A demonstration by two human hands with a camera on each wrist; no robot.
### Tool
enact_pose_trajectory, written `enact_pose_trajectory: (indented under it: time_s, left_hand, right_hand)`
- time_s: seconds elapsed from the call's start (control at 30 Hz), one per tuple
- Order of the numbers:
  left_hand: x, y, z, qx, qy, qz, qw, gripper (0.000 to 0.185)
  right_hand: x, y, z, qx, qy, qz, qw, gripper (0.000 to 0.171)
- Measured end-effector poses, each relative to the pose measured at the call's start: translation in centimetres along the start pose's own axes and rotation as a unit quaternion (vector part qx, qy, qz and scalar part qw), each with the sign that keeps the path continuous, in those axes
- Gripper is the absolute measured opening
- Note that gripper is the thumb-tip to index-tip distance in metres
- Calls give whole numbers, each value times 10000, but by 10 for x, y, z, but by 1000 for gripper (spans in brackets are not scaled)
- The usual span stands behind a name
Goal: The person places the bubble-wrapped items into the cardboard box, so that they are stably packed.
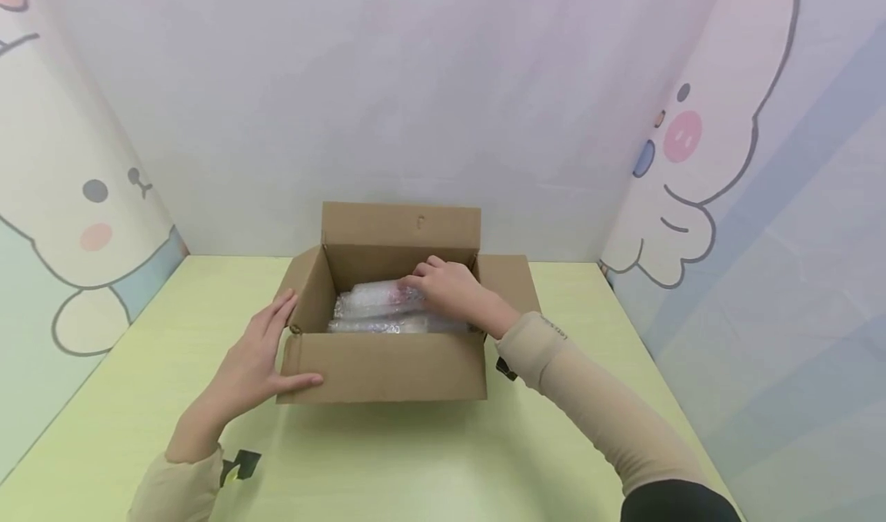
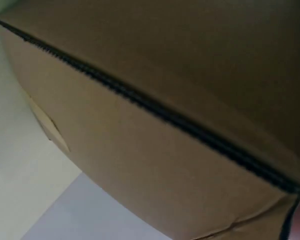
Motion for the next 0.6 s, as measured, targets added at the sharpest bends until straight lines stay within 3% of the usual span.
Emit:
enact_pose_trajectory:
  time_s: [0.3, 0.5, 0.6]
  left_hand:
    - [0, 14, -6, -366, -189, -549, 9976, 114]
    - [0, 28, -15, -452, -380, -880, 9944, 107]
    - [-4, 37, -18, -333, -468, -944, 9939, 103]
  right_hand:
    - [11, 9, 6, 129, -144, -489, 9986, 46]
    - [37, 29, 24, -31, -769, -1214, 9896, 48]
    - [54, 39, 39, 184, -1015, -1551, 9825, 48]
Point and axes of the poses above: each hand's wrist, its own z-axis away from the middle knuckle, its own y-axis out of the back of the hand, x = y × z, the point moved 3 cm from there along -z, towards the middle knuckle, and after that the axes turned 2 degrees about -y, right-handed, at the moved point
